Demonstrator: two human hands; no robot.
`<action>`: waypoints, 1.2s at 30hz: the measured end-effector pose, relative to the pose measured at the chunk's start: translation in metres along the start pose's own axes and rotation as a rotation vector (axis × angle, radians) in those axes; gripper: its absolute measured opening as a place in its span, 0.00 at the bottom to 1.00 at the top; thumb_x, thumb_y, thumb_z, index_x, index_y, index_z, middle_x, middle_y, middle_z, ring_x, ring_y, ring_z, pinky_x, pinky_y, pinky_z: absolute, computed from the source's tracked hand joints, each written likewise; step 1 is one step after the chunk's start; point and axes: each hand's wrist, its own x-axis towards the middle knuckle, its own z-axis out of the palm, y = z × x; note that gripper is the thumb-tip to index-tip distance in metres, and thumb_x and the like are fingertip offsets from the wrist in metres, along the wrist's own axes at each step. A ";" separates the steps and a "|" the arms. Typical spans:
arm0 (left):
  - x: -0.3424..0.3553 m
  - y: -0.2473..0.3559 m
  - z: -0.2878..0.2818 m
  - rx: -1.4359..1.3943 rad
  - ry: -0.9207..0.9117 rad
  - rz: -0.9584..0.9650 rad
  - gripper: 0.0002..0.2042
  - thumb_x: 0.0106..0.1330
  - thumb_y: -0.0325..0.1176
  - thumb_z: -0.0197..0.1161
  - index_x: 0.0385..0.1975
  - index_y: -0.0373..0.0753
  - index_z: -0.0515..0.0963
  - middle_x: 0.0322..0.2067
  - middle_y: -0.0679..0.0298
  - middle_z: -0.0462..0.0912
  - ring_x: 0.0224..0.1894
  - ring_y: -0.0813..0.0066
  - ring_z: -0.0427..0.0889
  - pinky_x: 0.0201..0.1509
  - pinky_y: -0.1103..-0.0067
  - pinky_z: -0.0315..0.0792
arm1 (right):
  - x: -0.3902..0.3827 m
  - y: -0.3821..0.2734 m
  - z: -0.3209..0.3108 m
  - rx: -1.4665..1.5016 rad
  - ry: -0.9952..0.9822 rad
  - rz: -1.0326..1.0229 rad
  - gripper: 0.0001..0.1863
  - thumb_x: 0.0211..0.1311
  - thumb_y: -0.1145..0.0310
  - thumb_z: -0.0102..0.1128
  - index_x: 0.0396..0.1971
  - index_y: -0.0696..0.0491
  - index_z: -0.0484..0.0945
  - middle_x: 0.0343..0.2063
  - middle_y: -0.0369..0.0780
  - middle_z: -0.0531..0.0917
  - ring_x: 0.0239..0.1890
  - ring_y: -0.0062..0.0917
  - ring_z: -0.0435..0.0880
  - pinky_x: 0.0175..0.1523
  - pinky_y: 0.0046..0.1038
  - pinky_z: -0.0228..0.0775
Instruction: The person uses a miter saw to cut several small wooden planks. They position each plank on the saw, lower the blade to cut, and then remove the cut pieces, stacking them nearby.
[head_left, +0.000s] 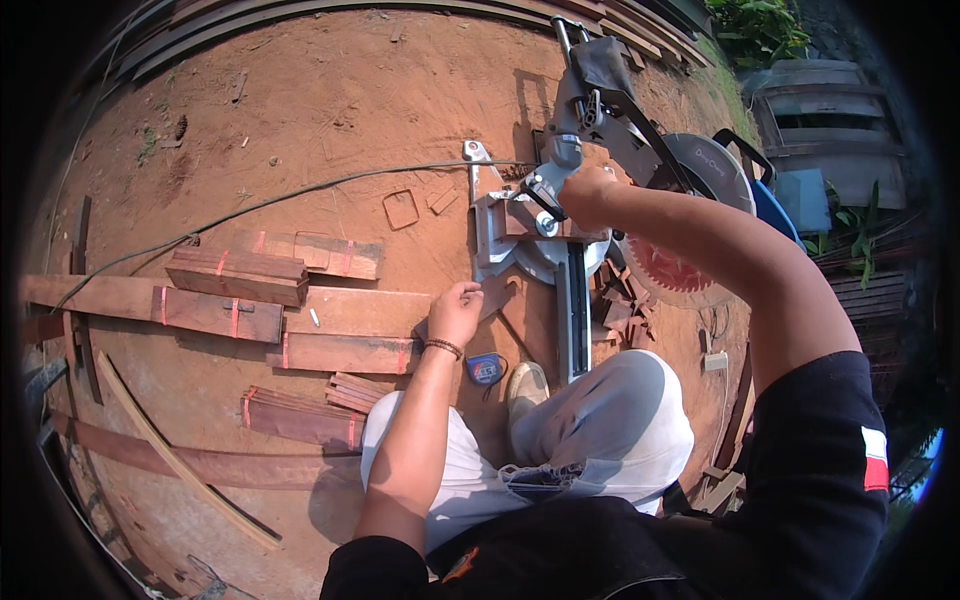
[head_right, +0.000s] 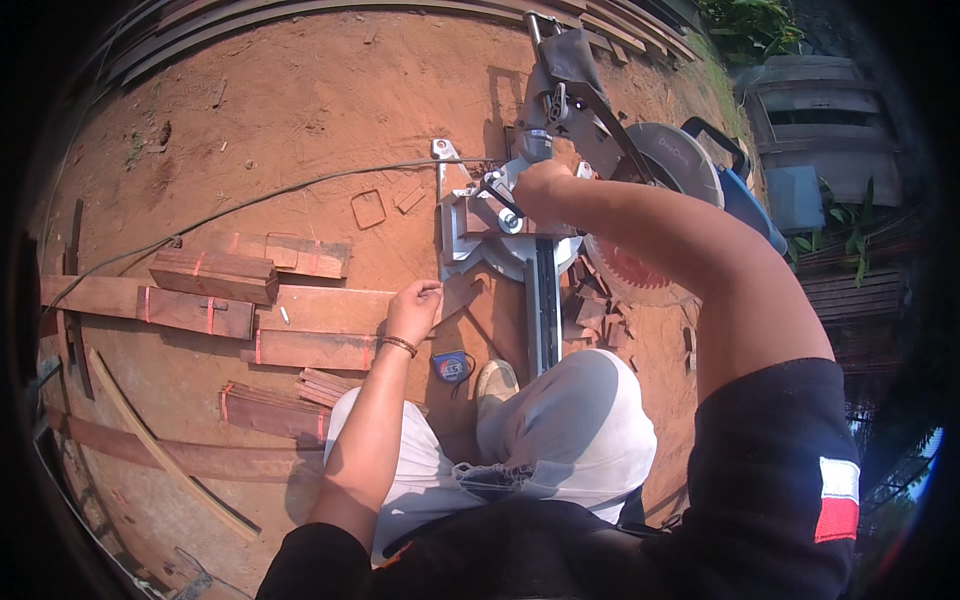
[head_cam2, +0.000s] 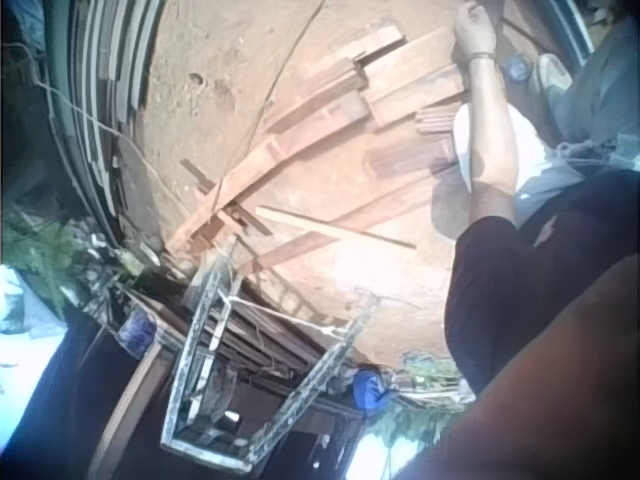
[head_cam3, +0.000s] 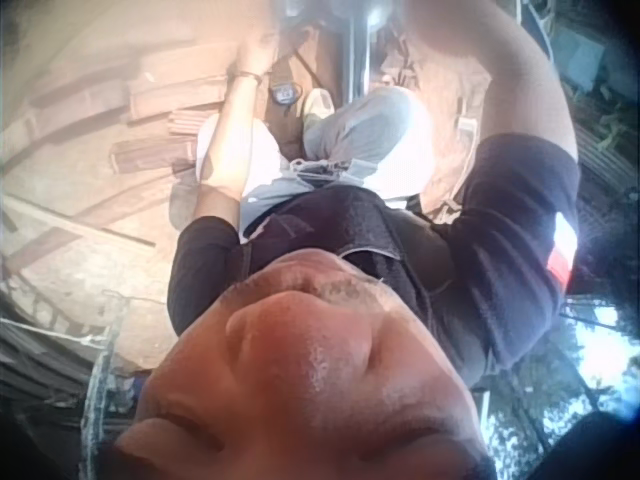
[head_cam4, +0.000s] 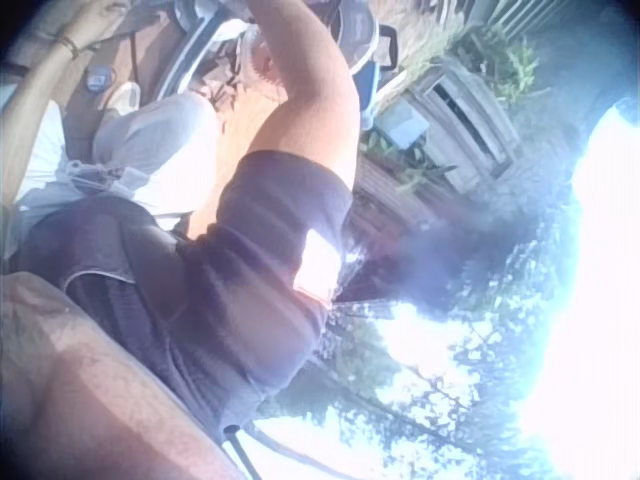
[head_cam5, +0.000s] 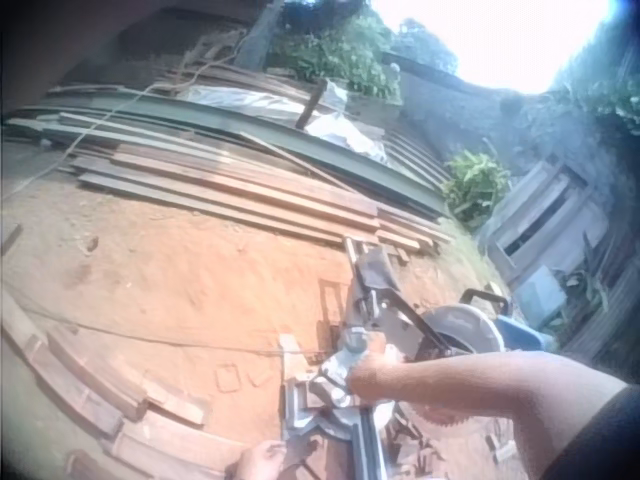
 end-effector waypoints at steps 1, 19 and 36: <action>-0.001 0.001 -0.001 -0.011 -0.013 -0.047 0.14 0.69 0.37 0.66 0.47 0.35 0.86 0.38 0.51 0.91 0.44 0.62 0.91 0.49 0.71 0.82 | -0.004 -0.002 0.010 -0.087 0.145 0.005 0.10 0.57 0.67 0.68 0.37 0.53 0.91 0.39 0.43 0.91 0.45 0.36 0.92 0.43 0.37 0.83; -0.002 -0.025 0.004 0.046 0.003 -0.078 0.13 0.69 0.37 0.67 0.47 0.36 0.86 0.39 0.54 0.91 0.41 0.68 0.91 0.47 0.74 0.81 | -0.004 0.008 -0.003 0.228 0.044 0.038 0.26 0.50 0.51 0.76 0.45 0.53 0.90 0.41 0.44 0.91 0.45 0.41 0.91 0.51 0.41 0.83; -0.059 -0.016 0.015 0.334 0.013 0.110 0.13 0.69 0.36 0.66 0.47 0.36 0.87 0.38 0.52 0.90 0.41 0.65 0.89 0.48 0.72 0.80 | -0.274 0.127 0.203 1.016 0.738 0.736 0.45 0.62 0.24 0.54 0.43 0.58 0.89 0.28 0.47 0.89 0.36 0.37 0.91 0.44 0.39 0.81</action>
